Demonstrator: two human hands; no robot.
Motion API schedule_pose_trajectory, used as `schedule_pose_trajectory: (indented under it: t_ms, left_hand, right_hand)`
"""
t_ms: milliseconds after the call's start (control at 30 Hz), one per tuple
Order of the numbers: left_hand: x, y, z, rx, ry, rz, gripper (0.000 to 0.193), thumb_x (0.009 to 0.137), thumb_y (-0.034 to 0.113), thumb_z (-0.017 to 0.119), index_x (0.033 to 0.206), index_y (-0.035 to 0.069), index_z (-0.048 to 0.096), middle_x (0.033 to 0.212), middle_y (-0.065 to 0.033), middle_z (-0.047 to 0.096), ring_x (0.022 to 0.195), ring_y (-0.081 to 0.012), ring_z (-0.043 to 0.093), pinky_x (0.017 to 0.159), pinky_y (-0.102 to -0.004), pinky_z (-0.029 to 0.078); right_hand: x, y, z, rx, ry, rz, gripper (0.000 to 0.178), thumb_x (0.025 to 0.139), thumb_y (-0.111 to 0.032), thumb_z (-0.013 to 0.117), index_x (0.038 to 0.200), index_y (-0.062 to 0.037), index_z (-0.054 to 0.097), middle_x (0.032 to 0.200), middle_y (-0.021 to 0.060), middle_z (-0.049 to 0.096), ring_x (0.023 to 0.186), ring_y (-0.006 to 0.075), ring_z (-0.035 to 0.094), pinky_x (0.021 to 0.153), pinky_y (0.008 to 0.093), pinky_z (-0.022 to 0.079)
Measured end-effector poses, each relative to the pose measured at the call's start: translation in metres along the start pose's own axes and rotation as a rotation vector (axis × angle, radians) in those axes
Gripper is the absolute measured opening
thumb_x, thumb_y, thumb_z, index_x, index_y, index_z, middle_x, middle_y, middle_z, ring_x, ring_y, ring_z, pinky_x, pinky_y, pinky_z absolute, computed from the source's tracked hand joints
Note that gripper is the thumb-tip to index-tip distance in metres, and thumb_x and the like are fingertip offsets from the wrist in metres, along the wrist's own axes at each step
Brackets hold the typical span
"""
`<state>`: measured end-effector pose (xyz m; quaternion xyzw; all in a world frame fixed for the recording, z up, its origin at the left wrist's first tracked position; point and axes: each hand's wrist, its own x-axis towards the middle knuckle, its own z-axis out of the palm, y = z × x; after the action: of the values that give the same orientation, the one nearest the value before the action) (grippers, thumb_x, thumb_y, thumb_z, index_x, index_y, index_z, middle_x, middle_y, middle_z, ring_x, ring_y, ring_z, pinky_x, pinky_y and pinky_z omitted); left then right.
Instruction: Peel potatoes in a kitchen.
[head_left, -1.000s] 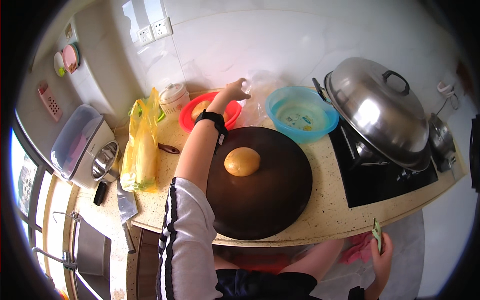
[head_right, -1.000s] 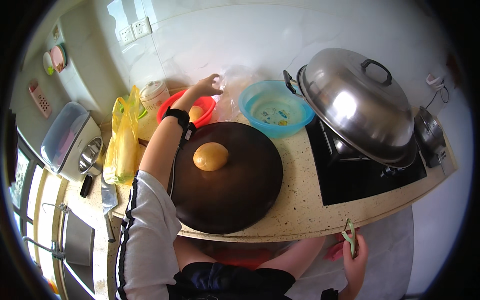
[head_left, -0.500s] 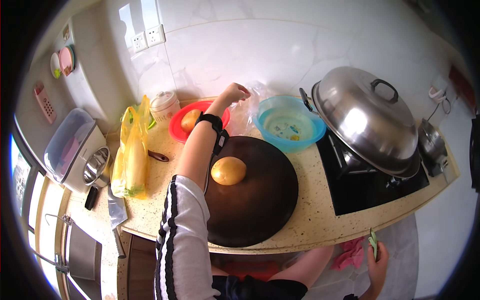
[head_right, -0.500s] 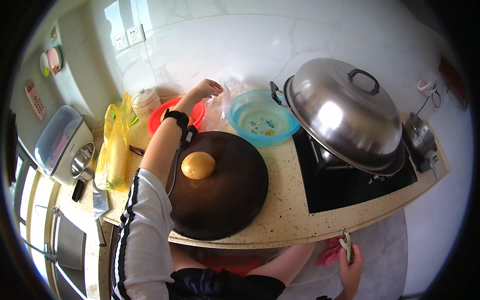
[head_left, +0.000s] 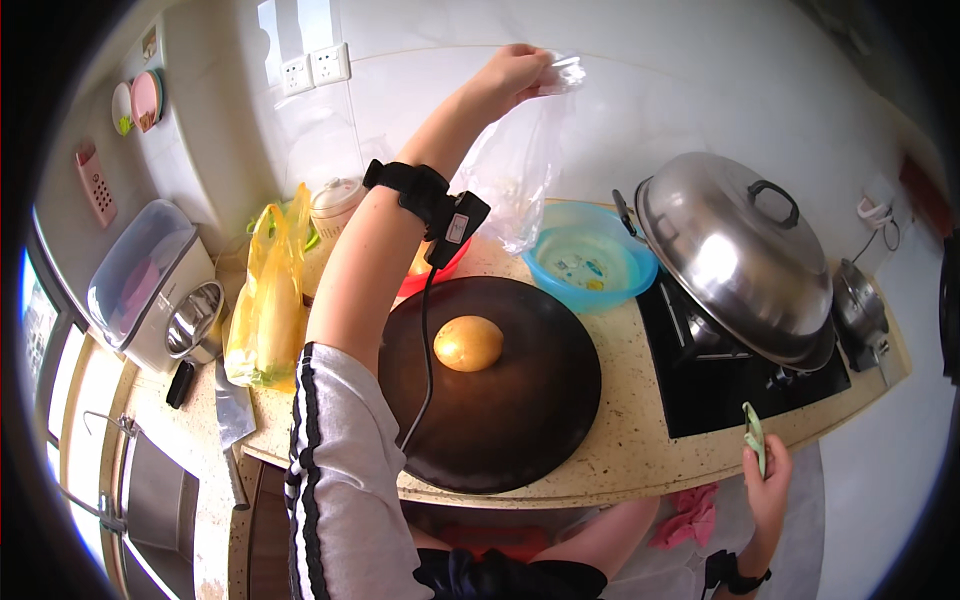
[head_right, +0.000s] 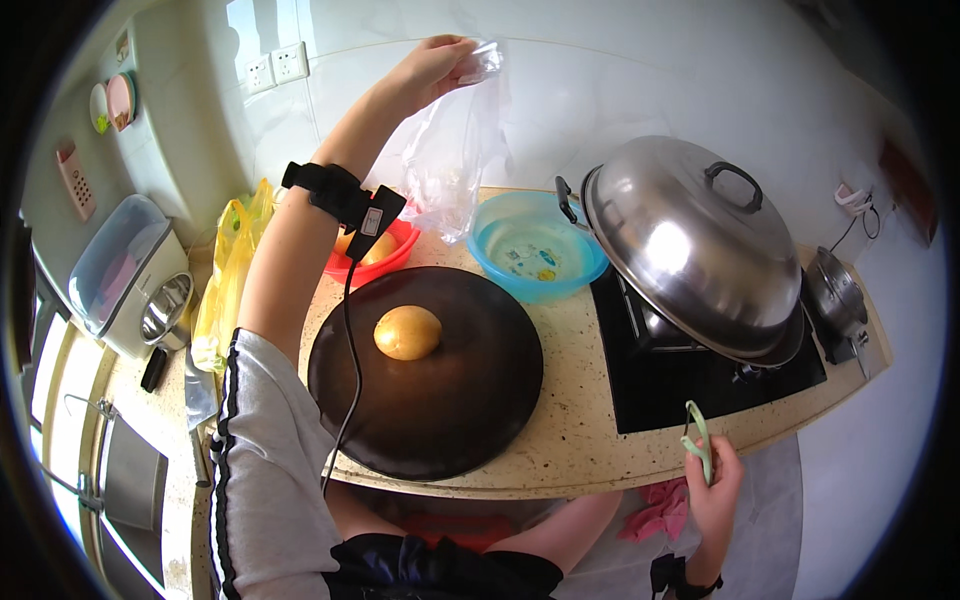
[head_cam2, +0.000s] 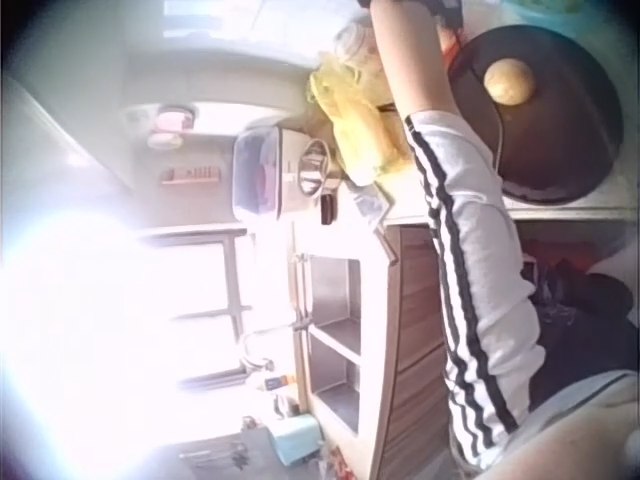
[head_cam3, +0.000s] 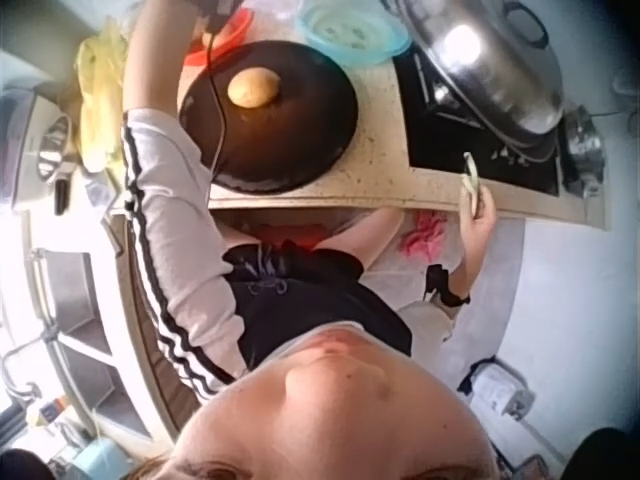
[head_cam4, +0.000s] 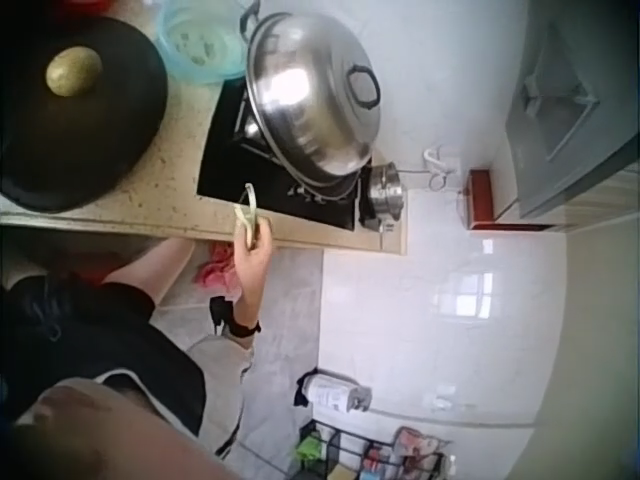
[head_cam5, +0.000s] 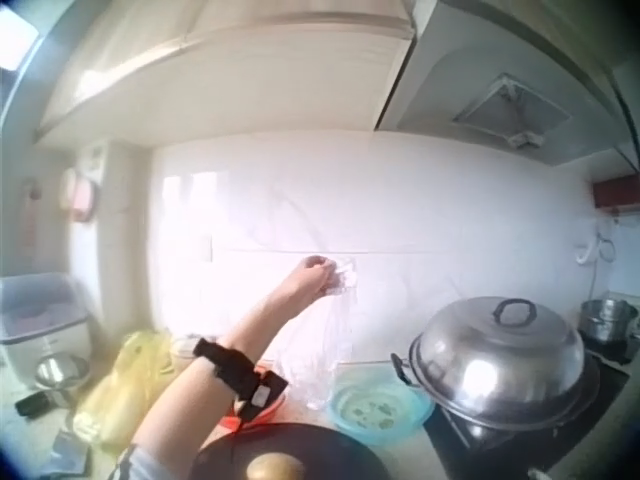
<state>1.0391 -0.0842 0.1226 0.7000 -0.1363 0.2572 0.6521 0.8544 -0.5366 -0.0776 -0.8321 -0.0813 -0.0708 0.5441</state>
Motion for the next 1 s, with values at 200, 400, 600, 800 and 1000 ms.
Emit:
schedule_pose_trajectory:
  t_ms: [200,400,600,800,1000]
  left_hand:
    - [-0.083,0.066,0.062,0.185,-0.261,-0.101,0.029,0.085,0.014,0.052,0.106,-0.007,0.050,0.094,-0.0139,0.058,0.084,-0.0209,0.060,0.080,-0.0323,0.051]
    - [-0.180,0.066,0.104,0.219,-0.513,-0.135,0.028,0.087,0.019,0.045,0.095,-0.006,0.054,0.082,-0.0162,0.061,0.068,-0.0234,0.062,0.064,-0.0340,0.049]
    - [-0.294,0.049,0.080,1.040,-0.058,0.287,0.045,0.082,0.034,0.057,0.109,-0.002,0.051,0.101,-0.0184,0.055,0.097,-0.0319,0.052,0.077,-0.0423,0.040]
    - [-0.353,-0.006,0.060,1.160,0.274,0.062,0.079,0.069,0.025,0.074,0.131,0.002,0.031,0.113,-0.0232,0.043,0.097,-0.0346,0.050,0.078,-0.0397,0.042]
    - [-0.353,-0.022,0.096,0.583,-0.095,-0.129,0.028,0.078,0.009,0.065,0.101,-0.002,0.052,0.078,-0.0161,0.062,0.060,-0.0199,0.062,0.057,-0.0268,0.048]
  right_hand:
    - [0.067,-0.108,0.048,0.145,0.054,-0.331,0.037,0.076,0.002,0.059,0.111,-0.0011,0.048,0.063,-0.0037,0.045,0.051,0.0018,0.037,0.048,0.0151,0.029]
    - [0.115,-0.126,0.095,0.516,-0.124,-0.420,0.038,0.079,-0.010,0.067,0.111,-0.0025,0.048,0.099,0.0047,0.056,0.075,0.0075,0.053,0.056,0.0189,0.043]
    - [0.082,-0.114,0.060,0.233,0.043,-0.460,0.020,0.081,-0.011,0.065,0.096,-0.0015,0.055,0.076,0.0036,0.059,0.060,0.0054,0.051,0.042,0.0181,0.033]
    - [0.055,-0.095,0.015,0.222,0.078,-0.406,0.015,0.082,-0.011,0.063,0.090,0.0006,0.057,0.080,0.0089,0.063,0.061,0.0080,0.054,0.041,0.0195,0.034]
    - [0.018,-0.058,-0.037,0.053,0.139,-0.307,0.011,0.081,-0.009,0.061,0.087,0.0006,0.058,0.076,0.0098,0.063,0.049,0.0080,0.051,0.040,0.0204,0.035]
